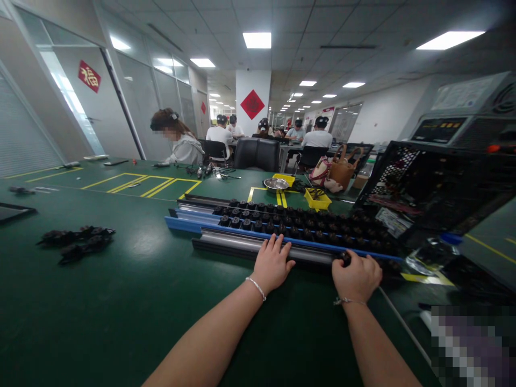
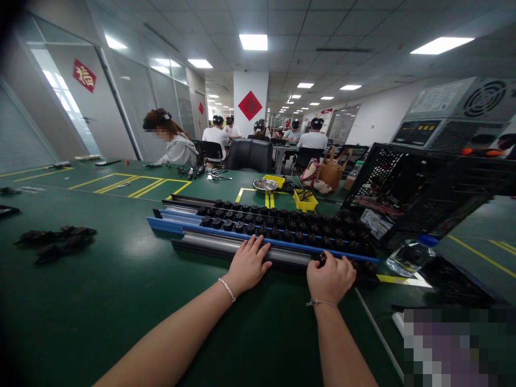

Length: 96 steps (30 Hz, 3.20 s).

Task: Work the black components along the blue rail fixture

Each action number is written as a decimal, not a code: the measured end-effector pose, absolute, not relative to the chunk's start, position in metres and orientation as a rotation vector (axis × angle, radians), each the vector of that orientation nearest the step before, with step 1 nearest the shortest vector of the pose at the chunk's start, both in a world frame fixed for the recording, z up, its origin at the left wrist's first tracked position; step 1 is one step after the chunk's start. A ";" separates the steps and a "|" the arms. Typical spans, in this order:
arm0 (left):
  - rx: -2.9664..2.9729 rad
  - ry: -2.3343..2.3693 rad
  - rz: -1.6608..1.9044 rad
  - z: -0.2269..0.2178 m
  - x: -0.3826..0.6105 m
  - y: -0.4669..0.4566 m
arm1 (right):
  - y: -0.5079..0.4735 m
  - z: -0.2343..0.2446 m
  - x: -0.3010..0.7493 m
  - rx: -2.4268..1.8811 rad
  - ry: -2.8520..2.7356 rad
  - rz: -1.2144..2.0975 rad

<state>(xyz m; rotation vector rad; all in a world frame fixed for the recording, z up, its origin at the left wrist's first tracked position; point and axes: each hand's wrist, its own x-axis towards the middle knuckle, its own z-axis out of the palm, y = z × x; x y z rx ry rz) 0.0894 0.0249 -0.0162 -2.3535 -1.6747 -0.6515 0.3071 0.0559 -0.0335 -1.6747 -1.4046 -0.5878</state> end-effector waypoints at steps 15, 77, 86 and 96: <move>-2.407 -1.660 -0.767 -0.017 0.126 0.023 | 0.050 -0.023 0.282 -1.708 -1.539 -0.431; -2.356 -1.697 -0.967 -0.016 0.139 0.023 | 0.053 -0.029 0.279 -1.713 -1.825 -0.354; -2.340 -1.739 -0.973 -0.014 0.131 0.021 | 0.051 -0.027 0.277 -1.724 -1.807 -0.345; -2.328 -1.725 -0.978 -0.016 0.129 0.020 | 0.050 -0.026 0.277 -1.718 -1.801 -0.306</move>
